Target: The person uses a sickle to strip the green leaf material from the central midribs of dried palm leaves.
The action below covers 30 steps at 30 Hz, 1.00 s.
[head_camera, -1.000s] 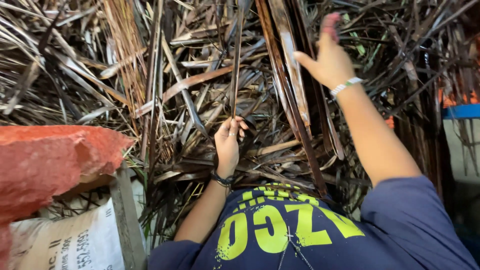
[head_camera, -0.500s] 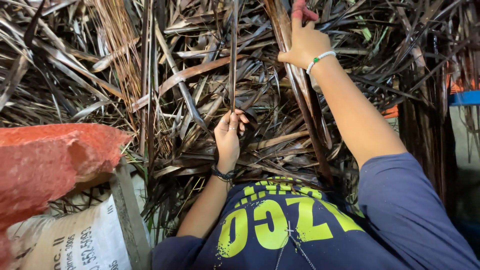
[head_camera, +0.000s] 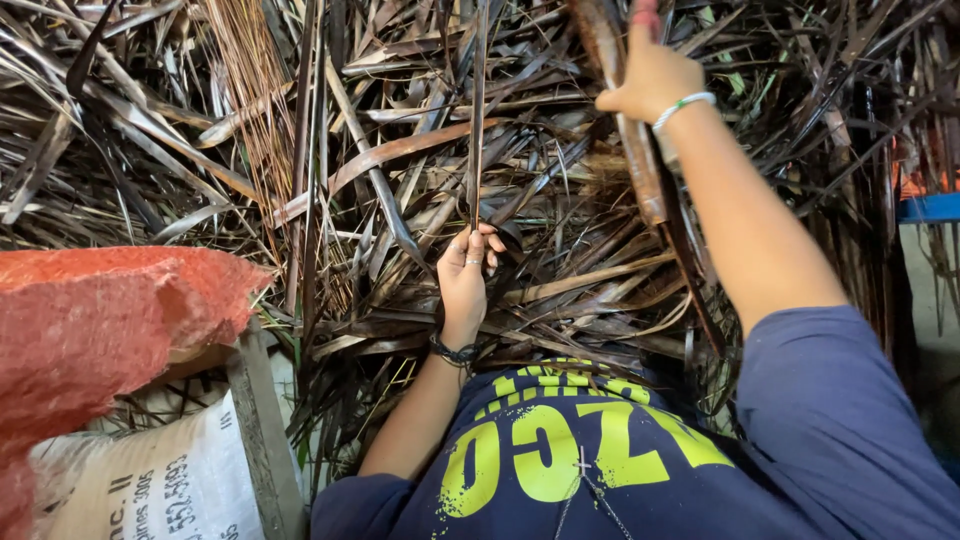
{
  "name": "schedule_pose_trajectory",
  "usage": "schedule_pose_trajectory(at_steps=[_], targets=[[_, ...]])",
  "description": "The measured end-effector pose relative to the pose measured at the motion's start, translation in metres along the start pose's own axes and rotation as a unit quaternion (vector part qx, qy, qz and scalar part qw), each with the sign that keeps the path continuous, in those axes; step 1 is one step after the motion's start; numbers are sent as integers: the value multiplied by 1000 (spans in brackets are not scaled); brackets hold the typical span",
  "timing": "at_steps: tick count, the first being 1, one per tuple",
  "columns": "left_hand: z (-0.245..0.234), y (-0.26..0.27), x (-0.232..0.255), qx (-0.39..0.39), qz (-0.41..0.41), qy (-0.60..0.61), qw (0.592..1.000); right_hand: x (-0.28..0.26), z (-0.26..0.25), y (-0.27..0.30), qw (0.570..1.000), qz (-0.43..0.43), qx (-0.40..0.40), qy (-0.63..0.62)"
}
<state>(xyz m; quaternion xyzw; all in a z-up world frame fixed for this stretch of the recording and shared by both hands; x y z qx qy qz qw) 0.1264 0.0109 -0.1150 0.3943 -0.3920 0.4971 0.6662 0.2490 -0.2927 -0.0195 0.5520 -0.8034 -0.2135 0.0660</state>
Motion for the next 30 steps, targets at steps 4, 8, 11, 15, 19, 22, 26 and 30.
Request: schedule_pose_trajectory(at_steps=[4, 8, 11, 15, 19, 22, 26, 30], targets=[[1, -1, 2, 3, 0, 13, 1000, 23, -12, 13, 989, 20, -34, -141], [2, 0, 3, -2, -4, 4, 1000, 26, -26, 48, 976, 23, -64, -208], [3, 0, 6, -4, -2, -5, 1000, 31, -30, 73, 980, 14, -63, -190], [7, -1, 10, -13, 1, -13, 1000, 55, -14, 83, 969, -16, -46, -243], [5, -1, 4, -6, 0, -12, 1000, 32, -13, 101, 979, 35, -69, -188], [6, -1, 8, -12, 9, -18, 1000, 25, 2, 88, 987, -9, -37, -156], [4, 0, 6, -6, 4, -25, 1000, 19, 30, 62, 992, -80, -9, -98], [4, -1, 4, -7, 3, -20, 1000, 15, 36, 60, 996, -69, -7, -47]])
Point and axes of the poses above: each hand's wrist, its own y-axis away from the middle knuckle, its own z-axis out of the palm, x = y × z, the point moved 9 cm from there along -y, towards the middle knuckle, and after that the axes turned 2 degrees about -y, right-handed, at the moved point
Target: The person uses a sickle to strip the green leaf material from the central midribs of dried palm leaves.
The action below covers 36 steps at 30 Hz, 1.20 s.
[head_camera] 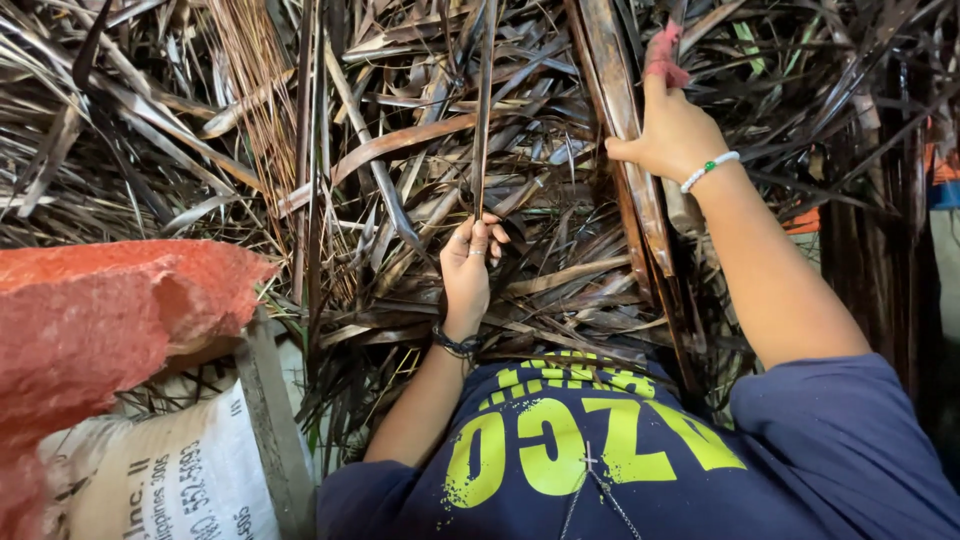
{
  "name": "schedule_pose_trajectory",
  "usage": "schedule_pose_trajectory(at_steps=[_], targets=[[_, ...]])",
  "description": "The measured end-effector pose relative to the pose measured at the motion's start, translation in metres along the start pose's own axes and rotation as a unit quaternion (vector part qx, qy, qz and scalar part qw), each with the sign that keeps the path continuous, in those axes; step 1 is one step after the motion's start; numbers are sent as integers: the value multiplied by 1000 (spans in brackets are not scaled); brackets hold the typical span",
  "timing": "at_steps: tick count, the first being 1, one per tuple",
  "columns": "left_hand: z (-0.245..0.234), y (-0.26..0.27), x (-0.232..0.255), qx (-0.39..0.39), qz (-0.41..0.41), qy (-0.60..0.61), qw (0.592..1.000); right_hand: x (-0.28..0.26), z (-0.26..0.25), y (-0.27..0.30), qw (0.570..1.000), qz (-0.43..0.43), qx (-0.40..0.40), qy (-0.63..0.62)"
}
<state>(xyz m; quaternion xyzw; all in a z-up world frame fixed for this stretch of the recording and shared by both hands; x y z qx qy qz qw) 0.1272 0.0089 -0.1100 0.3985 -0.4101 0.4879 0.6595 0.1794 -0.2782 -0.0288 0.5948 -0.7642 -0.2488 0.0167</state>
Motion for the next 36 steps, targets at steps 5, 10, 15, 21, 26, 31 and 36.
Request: schedule_pose_trajectory(at_steps=[5, 10, 15, 21, 26, 31, 36], targets=[[1, 3, 7, 2, 6, -5, 1000, 15, 12, -7, 994, 20, -36, -103], [11, 6, 51, 4, 49, -18, 999, -33, 8, 21, 925, 19, -57, -375], [20, 10, 131, 9, 132, -57, 990, -105, 1, 12, 836, -191, -2, -514], [13, 25, 186, 19, 187, -99, 977, -110, 15, -99, 742, -268, 157, -594], [-18, 42, 206, 56, 219, -128, 966, -99, 38, -139, 737, -176, 198, -622], [-17, 50, 240, 53, 231, -157, 959, -118, 76, -70, 676, -140, 161, -706], [-3, 33, 238, -72, 127, -150, 978, -165, 77, 6, 825, -163, 100, -532]])
Point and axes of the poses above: each hand's wrist, its own y-axis away from the middle knuckle, its own z-axis out of the palm, x = y × z, the point moved 9 cm from there along -y, towards the middle knuckle, and after that the axes turned 2 degrees about -y, right-handed, at the moved point
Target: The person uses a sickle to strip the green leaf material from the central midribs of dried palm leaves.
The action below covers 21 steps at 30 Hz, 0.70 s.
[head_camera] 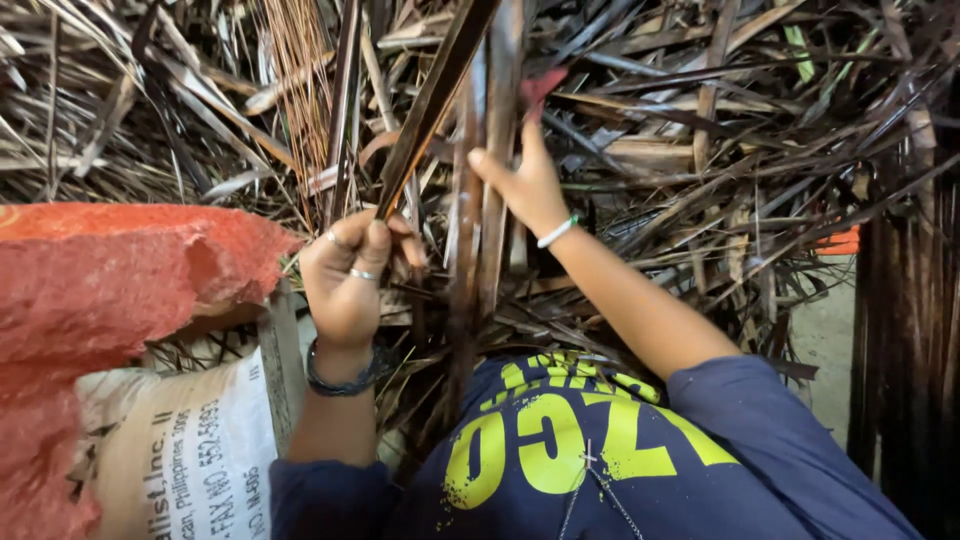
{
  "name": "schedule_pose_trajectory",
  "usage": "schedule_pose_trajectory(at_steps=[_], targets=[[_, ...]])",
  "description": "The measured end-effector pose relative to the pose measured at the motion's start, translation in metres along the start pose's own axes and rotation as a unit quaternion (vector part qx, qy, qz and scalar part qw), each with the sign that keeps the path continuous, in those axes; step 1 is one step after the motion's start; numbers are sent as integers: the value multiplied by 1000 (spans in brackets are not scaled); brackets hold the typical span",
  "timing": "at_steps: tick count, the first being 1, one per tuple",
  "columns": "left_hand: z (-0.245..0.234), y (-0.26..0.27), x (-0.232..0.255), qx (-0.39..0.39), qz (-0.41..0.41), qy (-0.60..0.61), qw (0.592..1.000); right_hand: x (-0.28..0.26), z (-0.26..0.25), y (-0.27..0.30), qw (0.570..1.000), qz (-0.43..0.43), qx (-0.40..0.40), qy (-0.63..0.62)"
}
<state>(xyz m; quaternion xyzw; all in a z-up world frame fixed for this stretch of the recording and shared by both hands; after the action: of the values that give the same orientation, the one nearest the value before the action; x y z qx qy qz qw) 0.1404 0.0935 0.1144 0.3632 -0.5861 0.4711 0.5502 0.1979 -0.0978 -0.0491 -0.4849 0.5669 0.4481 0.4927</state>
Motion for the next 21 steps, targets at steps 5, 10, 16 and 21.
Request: schedule_pose_trajectory(at_steps=[5, 10, 16, 21], targets=[[2, -18, -39, 120, -49, 86, 988, 10, -17, 22, 991, 36, 2, -131], [57, -32, -83, 110, -117, 154, 975, 15, -94, 50, 978, -24, 18, -208], [142, -49, -147, -44, -131, 117, 983, 77, -230, 117, 955, 52, 168, -239], [162, -49, -178, -95, -128, -11, 987, 82, -245, 139, 949, -8, 136, -285]])
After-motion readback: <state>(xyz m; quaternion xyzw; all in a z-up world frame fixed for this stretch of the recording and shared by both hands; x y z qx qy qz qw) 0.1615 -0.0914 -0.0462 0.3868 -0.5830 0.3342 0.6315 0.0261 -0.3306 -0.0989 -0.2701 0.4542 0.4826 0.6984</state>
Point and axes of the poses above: each hand's wrist, its own y-axis away from the middle knuckle, its own z-axis out of the palm, x = y × z, the point moved 9 cm from there along -y, towards the middle knuckle, and after that the axes turned 2 degrees about -y, right-handed, at the moved point
